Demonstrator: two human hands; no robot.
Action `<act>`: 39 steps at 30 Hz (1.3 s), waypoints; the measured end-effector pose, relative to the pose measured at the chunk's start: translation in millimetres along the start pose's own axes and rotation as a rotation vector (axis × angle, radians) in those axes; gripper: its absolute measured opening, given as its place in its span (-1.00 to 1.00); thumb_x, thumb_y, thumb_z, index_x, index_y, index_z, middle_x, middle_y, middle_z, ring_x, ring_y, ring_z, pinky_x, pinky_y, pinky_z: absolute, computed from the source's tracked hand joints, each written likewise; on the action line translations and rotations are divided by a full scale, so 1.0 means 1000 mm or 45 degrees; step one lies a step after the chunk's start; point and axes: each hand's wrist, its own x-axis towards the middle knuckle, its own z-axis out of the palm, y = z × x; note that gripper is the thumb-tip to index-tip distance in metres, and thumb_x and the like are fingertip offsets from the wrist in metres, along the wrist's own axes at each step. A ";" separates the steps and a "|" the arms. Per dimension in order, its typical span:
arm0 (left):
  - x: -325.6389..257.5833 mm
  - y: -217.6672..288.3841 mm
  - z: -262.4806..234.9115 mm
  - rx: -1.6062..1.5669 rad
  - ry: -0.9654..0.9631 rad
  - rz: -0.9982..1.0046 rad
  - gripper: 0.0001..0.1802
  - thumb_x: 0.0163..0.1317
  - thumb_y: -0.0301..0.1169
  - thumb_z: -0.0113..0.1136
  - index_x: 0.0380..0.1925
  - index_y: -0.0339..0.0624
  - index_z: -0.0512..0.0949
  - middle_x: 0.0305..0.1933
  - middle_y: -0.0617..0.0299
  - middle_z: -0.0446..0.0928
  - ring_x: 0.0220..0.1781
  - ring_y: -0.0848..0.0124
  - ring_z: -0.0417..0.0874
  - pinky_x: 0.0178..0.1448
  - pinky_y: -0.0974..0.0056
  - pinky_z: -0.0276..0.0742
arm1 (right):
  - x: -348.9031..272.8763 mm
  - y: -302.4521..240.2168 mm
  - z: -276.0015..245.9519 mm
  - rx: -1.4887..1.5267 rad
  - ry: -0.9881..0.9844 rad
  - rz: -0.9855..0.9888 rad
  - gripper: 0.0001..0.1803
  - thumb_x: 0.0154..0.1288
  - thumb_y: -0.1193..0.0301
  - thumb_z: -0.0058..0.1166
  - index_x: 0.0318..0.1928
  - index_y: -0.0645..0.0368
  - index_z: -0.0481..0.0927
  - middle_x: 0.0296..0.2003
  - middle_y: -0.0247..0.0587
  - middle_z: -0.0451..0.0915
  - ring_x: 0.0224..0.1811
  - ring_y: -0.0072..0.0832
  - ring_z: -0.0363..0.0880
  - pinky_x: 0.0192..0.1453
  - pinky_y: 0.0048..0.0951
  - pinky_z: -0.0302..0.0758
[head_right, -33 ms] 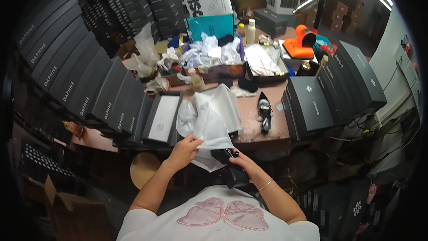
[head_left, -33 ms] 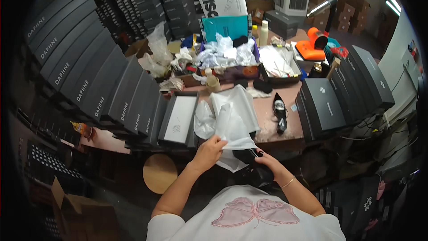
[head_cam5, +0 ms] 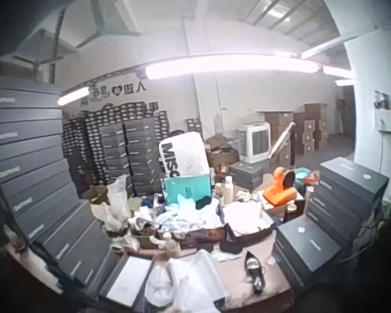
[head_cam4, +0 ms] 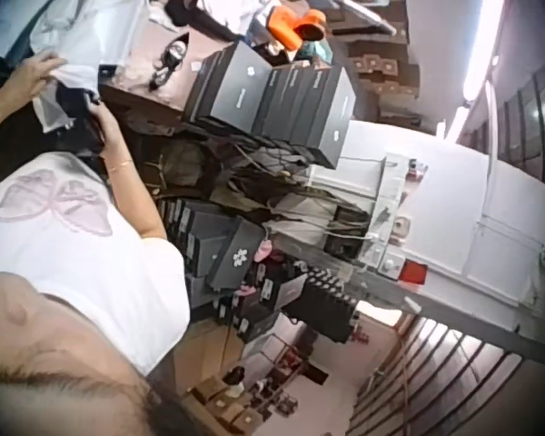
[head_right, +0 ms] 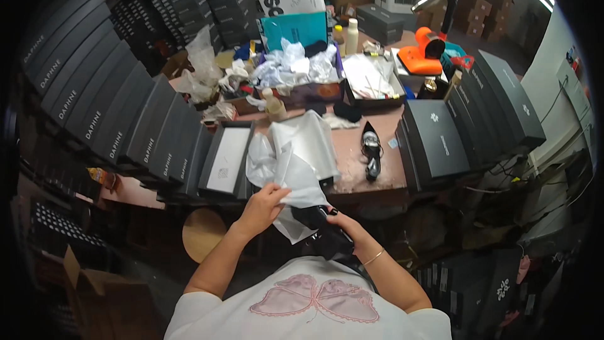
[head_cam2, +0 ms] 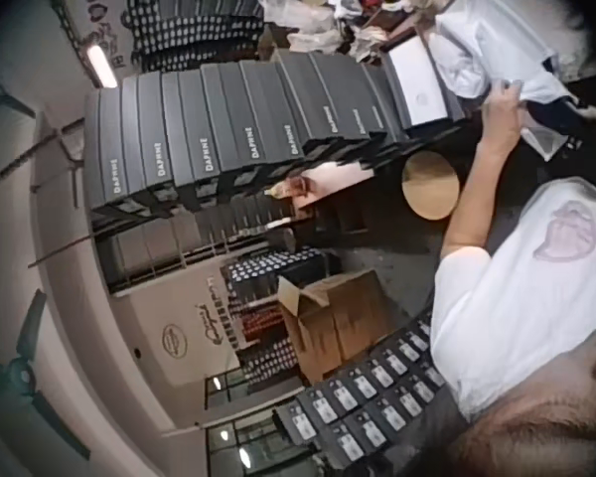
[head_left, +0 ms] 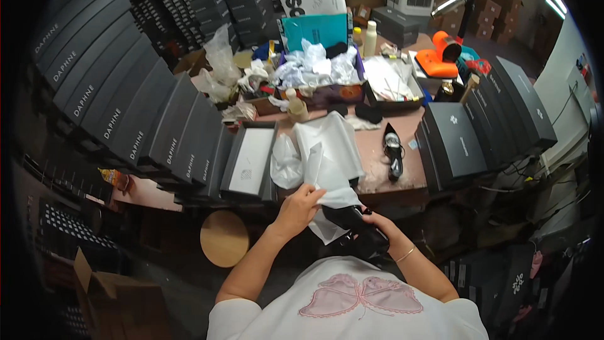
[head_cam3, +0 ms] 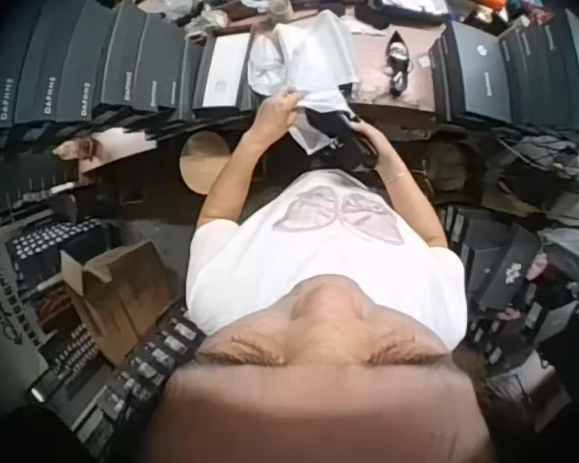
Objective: Inspect shoes, wrap them in packing paper, and place them into shoe boxes at a manufacturing facility.
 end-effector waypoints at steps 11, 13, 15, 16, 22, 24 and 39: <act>-0.003 0.111 0.072 0.228 0.367 0.143 -0.79 0.00 -0.50 0.23 -0.29 -0.20 0.65 -0.23 0.15 0.49 -0.16 0.18 0.52 -0.12 0.15 0.47 | -0.072 0.016 -0.057 0.689 -0.423 0.212 -0.47 0.32 0.12 -0.19 0.03 0.36 0.44 -0.39 0.07 0.60 -0.55 -0.23 0.54 -0.53 -0.33 0.51; -0.010 0.127 0.079 0.065 0.347 0.112 -0.76 0.01 -0.51 0.23 -0.26 -0.22 0.66 -0.23 0.12 0.49 -0.17 0.17 0.53 -0.13 0.16 0.47 | -0.080 0.018 -0.057 0.678 -0.363 0.156 -0.44 0.34 0.08 -0.24 0.05 0.34 0.44 -0.39 0.05 0.56 -0.60 -0.27 0.47 -0.63 -0.41 0.42; -0.021 0.149 0.083 -0.211 0.380 0.076 -0.73 0.02 -0.52 0.22 -0.21 -0.24 0.66 -0.24 0.09 0.50 -0.23 0.19 0.54 -0.18 0.19 0.48 | -0.084 0.015 -0.051 0.577 -0.209 0.022 -0.55 0.32 0.18 -0.12 -0.01 0.31 0.49 -0.30 0.00 0.62 -0.41 -0.27 0.63 -0.41 -0.26 0.64; -0.029 0.170 0.082 -0.442 0.370 0.013 -0.73 0.02 -0.55 0.22 -0.21 -0.25 0.65 -0.28 0.07 0.51 -0.32 0.20 0.55 -0.26 0.22 0.48 | -0.082 0.020 -0.042 0.592 -0.057 -0.162 -0.63 0.35 0.23 -0.11 -0.04 0.26 0.51 -0.22 -0.10 0.63 -0.23 -0.37 0.65 -0.25 -0.28 0.65; -0.028 0.175 0.116 -0.313 0.491 0.293 -0.69 -0.03 -0.64 0.22 -0.20 -0.29 0.62 -0.35 0.09 0.51 -0.37 0.19 0.58 -0.31 0.24 0.51 | -0.064 0.013 -0.054 -0.169 0.430 -0.657 -0.58 0.44 0.15 -0.09 0.15 0.14 0.37 -0.01 -0.26 0.52 -0.02 -0.46 0.52 0.04 -0.40 0.51; -0.042 0.183 0.134 -0.340 0.419 0.386 -0.61 -0.06 -0.68 0.22 -0.13 -0.25 0.62 -0.35 0.10 0.51 -0.38 0.19 0.58 -0.32 0.25 0.53 | -0.064 0.014 -0.080 -0.088 0.278 -0.792 -0.50 0.46 0.12 -0.14 0.26 0.15 0.30 0.11 -0.26 0.45 0.10 -0.42 0.46 0.19 -0.35 0.46; -0.046 0.163 0.124 -0.743 -0.354 0.298 -0.46 0.18 -0.51 0.25 0.20 -0.22 0.41 -0.37 0.13 0.50 -0.35 0.32 0.59 -0.23 0.34 0.53 | -0.055 -0.016 -0.082 -2.429 0.851 -1.512 -0.42 0.16 0.27 0.14 0.18 0.20 0.38 0.02 0.02 0.47 0.10 -0.09 0.42 0.24 -0.13 0.32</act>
